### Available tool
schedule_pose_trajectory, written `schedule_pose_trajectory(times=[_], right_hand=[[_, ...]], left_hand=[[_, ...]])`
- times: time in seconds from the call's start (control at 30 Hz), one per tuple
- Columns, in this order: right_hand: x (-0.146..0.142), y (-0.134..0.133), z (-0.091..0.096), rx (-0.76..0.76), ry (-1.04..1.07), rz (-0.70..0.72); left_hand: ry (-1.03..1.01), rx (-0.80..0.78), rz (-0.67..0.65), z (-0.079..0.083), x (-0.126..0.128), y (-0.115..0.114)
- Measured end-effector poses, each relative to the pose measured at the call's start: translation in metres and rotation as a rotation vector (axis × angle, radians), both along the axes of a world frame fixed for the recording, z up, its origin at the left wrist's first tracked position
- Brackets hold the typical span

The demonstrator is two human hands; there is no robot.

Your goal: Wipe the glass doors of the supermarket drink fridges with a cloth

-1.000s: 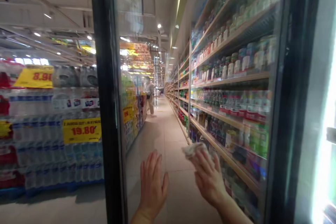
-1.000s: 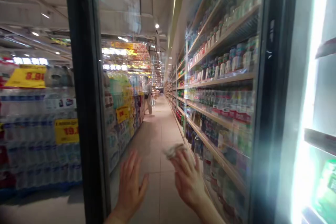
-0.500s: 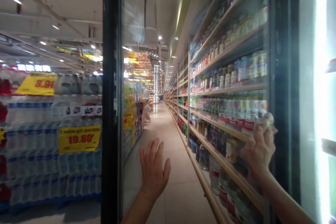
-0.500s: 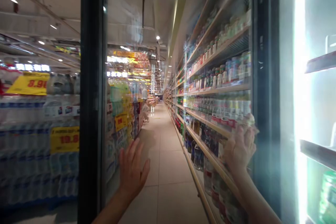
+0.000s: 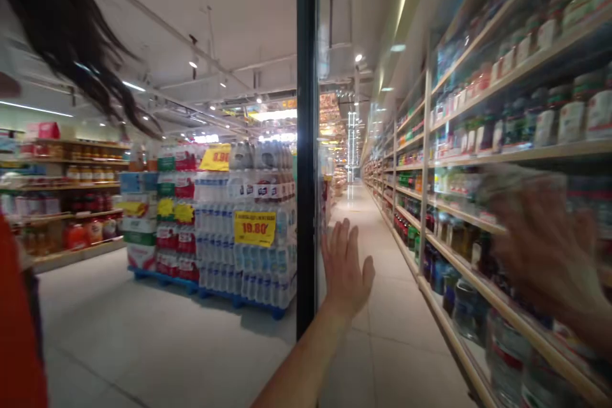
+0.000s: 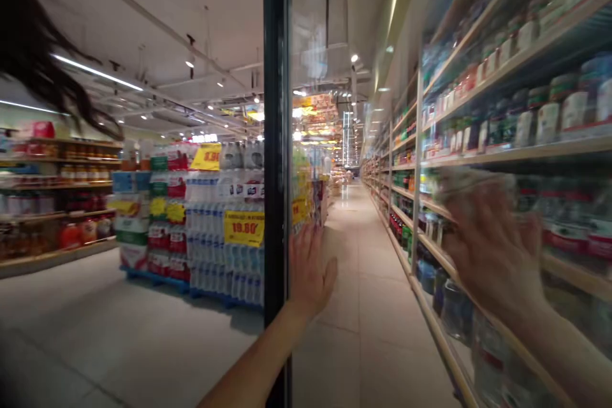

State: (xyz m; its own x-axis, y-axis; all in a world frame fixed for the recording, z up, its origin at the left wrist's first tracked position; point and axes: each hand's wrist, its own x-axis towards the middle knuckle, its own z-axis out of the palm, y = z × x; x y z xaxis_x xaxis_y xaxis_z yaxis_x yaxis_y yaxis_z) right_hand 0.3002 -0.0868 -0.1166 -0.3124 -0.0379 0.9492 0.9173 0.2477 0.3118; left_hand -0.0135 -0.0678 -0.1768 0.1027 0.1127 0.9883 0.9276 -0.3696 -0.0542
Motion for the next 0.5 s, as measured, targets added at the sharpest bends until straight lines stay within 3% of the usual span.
schedule_pose_trajectory(times=[0.07,0.2,0.23,0.33,0.4,0.43,0.5], right_hand=[[-0.019,0.0,0.007,0.0,-0.06,-0.013],[-0.042,-0.001,0.016,0.04,0.385,-0.016],[-0.053,0.001,0.013,0.022,0.384,0.007],[-0.104,0.011,0.001,-0.081,-0.12,0.142],[-0.136,0.015,0.006,-0.088,-0.362,0.252],[-0.148,0.016,0.014,-0.084,-0.328,0.304],[-0.164,0.019,0.036,-0.123,0.034,0.412]], left_hand=[[-0.005,0.0,-0.004,0.001,-0.009,0.002],[0.028,0.007,-0.051,0.004,-0.021,0.002],[0.029,0.005,-0.056,0.004,-0.022,0.0],[0.039,-0.022,-0.059,0.002,-0.025,-0.009],[0.067,-0.057,-0.08,-0.002,-0.03,-0.017],[0.085,-0.074,-0.098,-0.005,-0.034,-0.02],[0.131,-0.097,-0.131,-0.008,-0.043,-0.026]])
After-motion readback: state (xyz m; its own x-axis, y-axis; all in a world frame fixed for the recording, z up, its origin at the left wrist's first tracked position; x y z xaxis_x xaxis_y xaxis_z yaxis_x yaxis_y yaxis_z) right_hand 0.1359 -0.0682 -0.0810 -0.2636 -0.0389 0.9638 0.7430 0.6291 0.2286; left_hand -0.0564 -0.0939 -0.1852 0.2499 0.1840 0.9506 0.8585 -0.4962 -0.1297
